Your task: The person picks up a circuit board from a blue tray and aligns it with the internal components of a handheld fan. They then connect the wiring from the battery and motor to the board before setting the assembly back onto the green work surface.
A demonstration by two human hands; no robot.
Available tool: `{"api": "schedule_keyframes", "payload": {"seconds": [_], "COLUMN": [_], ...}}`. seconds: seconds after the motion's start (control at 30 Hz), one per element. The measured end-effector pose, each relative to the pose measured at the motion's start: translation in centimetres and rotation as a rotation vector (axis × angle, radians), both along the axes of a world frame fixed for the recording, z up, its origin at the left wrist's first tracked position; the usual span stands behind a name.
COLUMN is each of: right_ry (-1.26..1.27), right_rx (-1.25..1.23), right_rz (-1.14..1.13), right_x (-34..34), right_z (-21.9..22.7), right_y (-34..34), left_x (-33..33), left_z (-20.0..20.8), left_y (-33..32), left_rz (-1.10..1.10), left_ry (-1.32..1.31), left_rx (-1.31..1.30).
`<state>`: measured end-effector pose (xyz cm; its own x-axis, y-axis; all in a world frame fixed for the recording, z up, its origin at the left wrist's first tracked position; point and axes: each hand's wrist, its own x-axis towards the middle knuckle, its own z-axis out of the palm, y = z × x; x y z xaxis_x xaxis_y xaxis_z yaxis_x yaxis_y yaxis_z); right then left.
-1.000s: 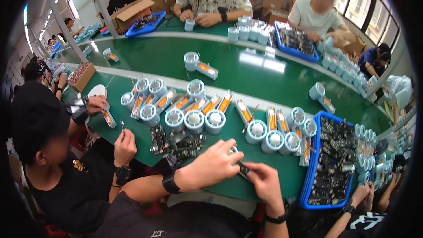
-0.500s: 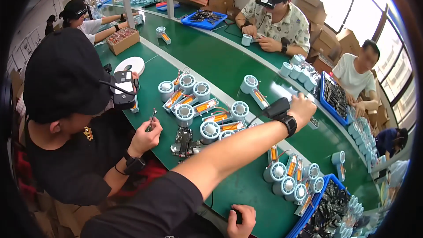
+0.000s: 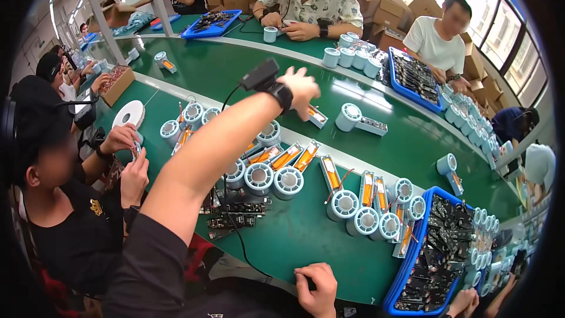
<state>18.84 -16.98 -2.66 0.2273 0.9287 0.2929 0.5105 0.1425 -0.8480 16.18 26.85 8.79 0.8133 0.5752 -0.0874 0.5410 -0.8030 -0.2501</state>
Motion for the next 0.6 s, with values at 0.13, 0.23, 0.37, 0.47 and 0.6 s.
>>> {"api": "schedule_keyframes", "payload": {"seconds": [0.13, 0.23, 0.37, 0.47, 0.6], "right_ry": [0.09, 0.01, -0.12, 0.027, 0.267], "right_rx": [0.0, -0.003, 0.031, -0.014, -0.007], "right_rz": [-0.046, -0.051, -0.046, -0.036, -0.159], "right_x": [-0.9, -0.9, -1.1, -0.6, 0.0], "right_z": [0.3, 0.1, 0.8, 1.1, 1.8], "right_y": [0.8, 0.4, 0.7, 1.0, -1.5], "left_x": [-2.7, -3.6, -5.7, -8.0, -11.2], "left_z": [-5.7, -3.3, 3.5, 3.9, 1.0], "left_y": [2.7, 1.3, -4.4, -13.0, -25.3], "left_rz": [0.045, -0.03, -0.292, -0.482, -0.471], "left_ry": [-0.222, -0.479, -0.776, -0.607, -0.283], "left_rx": [-0.069, 0.072, -0.151, -0.286, -0.462]}}
